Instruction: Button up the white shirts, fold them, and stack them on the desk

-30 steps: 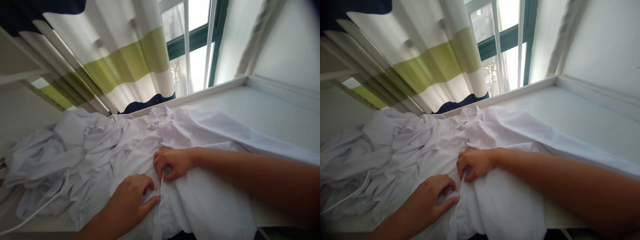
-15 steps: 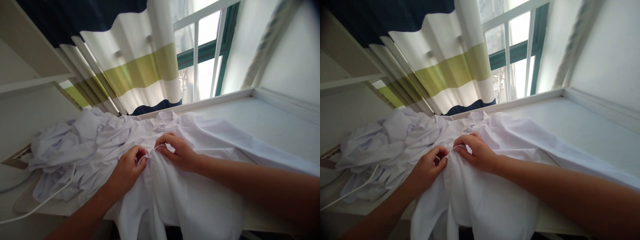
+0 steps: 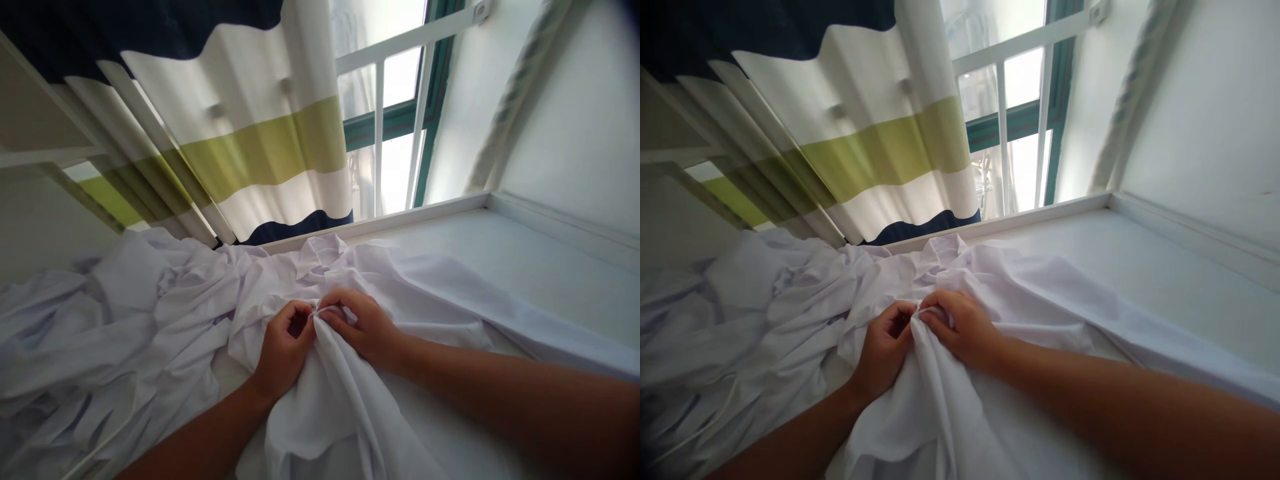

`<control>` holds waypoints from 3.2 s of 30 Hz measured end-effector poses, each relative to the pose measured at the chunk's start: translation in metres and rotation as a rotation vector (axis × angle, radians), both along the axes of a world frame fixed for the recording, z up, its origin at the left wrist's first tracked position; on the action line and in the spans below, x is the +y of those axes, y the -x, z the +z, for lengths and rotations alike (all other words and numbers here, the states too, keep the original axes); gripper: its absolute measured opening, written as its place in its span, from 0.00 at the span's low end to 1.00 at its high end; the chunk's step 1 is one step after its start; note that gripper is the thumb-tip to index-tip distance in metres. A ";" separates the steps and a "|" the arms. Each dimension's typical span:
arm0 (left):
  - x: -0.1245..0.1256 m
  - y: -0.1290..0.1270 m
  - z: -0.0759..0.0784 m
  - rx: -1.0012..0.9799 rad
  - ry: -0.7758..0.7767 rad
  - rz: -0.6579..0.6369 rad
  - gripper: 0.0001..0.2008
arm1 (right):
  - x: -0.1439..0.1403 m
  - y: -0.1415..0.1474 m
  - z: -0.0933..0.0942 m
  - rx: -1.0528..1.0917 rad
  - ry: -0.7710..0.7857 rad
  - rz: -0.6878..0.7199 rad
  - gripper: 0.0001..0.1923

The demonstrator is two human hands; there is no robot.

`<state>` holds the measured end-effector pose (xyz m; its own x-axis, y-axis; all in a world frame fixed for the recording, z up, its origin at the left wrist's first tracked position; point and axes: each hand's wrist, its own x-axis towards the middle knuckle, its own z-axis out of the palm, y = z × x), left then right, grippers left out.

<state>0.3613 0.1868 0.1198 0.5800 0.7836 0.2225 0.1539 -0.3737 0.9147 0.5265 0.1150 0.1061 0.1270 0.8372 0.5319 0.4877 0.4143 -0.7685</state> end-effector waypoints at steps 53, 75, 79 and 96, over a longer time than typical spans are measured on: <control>0.008 0.005 -0.008 -0.094 0.195 -0.108 0.08 | 0.002 0.000 0.010 0.027 0.217 -0.024 0.08; 0.013 0.005 -0.011 0.010 0.252 -0.149 0.08 | 0.005 -0.002 0.002 0.044 0.222 0.022 0.08; 0.014 0.005 -0.012 0.002 0.255 -0.145 0.08 | 0.005 -0.003 0.002 0.073 0.261 0.035 0.09; 0.017 0.004 -0.013 -0.013 0.307 -0.147 0.07 | 0.007 -0.004 0.001 0.044 0.280 -0.010 0.04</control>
